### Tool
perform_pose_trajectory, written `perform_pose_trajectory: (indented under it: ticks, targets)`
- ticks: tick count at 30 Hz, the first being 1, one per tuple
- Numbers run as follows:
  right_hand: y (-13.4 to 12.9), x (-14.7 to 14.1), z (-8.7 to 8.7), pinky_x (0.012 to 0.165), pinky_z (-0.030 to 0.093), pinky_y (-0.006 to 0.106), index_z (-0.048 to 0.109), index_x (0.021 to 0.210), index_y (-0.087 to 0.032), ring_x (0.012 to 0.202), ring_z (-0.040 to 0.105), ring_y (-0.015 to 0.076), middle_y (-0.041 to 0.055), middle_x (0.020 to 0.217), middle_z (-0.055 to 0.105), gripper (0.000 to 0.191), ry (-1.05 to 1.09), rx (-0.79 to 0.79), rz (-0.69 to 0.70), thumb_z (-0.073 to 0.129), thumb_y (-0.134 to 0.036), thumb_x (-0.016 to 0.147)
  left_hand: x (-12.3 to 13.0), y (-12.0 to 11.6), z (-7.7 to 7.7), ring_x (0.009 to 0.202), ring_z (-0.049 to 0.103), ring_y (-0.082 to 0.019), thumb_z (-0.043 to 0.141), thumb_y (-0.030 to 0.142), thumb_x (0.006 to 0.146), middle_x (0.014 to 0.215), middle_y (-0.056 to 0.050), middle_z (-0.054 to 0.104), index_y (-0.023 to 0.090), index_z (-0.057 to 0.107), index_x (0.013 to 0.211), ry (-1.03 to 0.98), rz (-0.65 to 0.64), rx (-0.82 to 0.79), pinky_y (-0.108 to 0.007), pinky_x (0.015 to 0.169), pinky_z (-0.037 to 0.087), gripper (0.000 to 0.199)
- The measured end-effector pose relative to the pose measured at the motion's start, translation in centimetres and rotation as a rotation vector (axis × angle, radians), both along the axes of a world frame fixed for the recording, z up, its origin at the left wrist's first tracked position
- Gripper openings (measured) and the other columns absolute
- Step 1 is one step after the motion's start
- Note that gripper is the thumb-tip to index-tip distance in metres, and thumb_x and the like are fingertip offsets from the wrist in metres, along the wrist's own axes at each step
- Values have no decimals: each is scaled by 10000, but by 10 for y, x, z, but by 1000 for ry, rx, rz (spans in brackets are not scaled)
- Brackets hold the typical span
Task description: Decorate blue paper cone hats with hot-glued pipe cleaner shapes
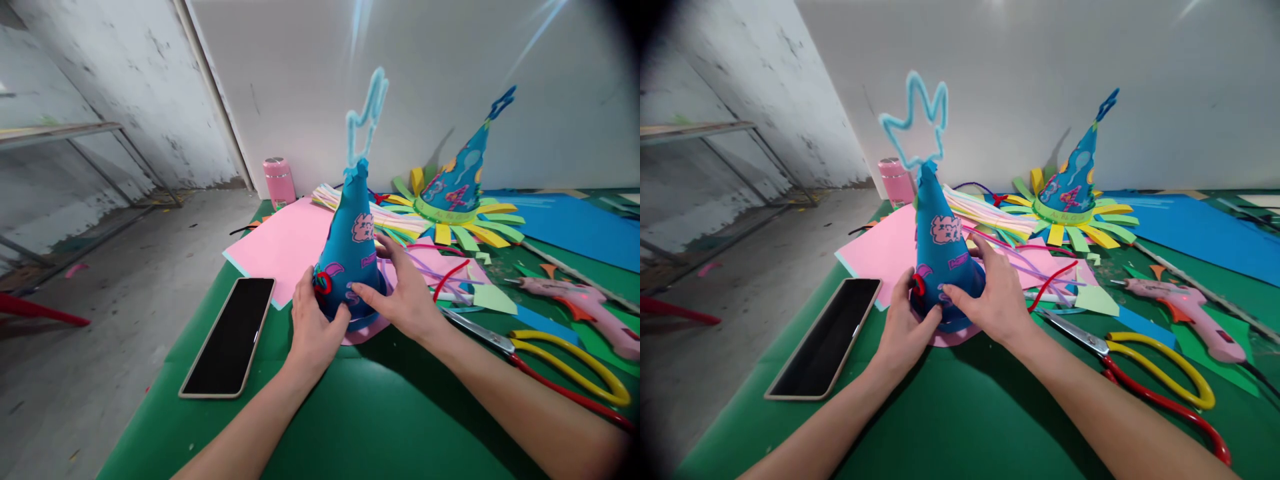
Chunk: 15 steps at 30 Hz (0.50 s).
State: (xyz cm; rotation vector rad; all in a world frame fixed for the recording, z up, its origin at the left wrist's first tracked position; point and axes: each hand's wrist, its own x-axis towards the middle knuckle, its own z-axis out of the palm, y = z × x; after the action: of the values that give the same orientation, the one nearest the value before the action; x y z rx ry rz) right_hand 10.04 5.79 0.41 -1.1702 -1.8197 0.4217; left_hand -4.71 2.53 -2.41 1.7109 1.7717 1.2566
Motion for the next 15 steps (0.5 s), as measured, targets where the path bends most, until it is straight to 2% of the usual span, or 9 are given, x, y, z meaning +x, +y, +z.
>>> perform_pose_trajectory:
  ticks: [15]
  targets:
    - [1,-2,0,829,382,474,251,1279,-224,996,491,300,96,1135,511,773,-84,67,-62,628,-417,632,1,0,-1,1163,369,-276,536,241,683,1242,-155,404,122,264,1259,20,6,8,-464,959,297,649]
